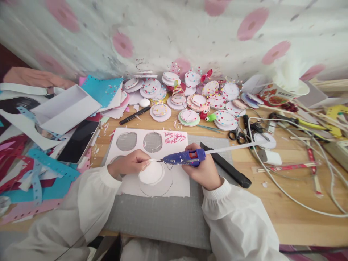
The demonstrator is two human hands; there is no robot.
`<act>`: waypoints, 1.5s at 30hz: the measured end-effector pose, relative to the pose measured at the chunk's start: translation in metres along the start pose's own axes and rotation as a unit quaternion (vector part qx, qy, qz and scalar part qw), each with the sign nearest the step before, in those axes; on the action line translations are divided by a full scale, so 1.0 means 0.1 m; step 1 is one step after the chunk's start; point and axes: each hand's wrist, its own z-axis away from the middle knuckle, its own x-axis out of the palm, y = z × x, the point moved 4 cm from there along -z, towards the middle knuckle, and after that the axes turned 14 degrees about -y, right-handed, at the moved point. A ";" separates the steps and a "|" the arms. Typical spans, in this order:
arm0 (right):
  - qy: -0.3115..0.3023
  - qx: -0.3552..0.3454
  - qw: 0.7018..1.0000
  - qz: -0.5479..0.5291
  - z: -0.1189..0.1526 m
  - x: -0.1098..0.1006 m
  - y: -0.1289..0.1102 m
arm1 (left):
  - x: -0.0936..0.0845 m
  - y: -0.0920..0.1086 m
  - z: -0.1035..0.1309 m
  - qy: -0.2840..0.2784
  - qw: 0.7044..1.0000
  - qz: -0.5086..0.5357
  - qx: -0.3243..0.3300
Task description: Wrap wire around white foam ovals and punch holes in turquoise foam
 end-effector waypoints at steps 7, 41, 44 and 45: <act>0.000 0.001 1.000 0.009 -0.01 0.01 0.02 | 0.00 0.01 0.00 -0.002 1.000 -0.002 -0.005; 0.010 -0.017 0.998 0.061 0.01 -0.02 -0.02 | -0.01 0.02 0.00 -0.005 1.000 -0.005 -0.002; 0.025 -0.024 0.996 0.079 0.02 -0.03 -0.05 | -0.01 0.01 0.00 -0.006 1.000 -0.004 0.001; 0.030 -0.026 0.996 0.085 0.02 -0.04 -0.05 | 0.00 0.01 0.00 -0.007 1.000 -0.004 0.002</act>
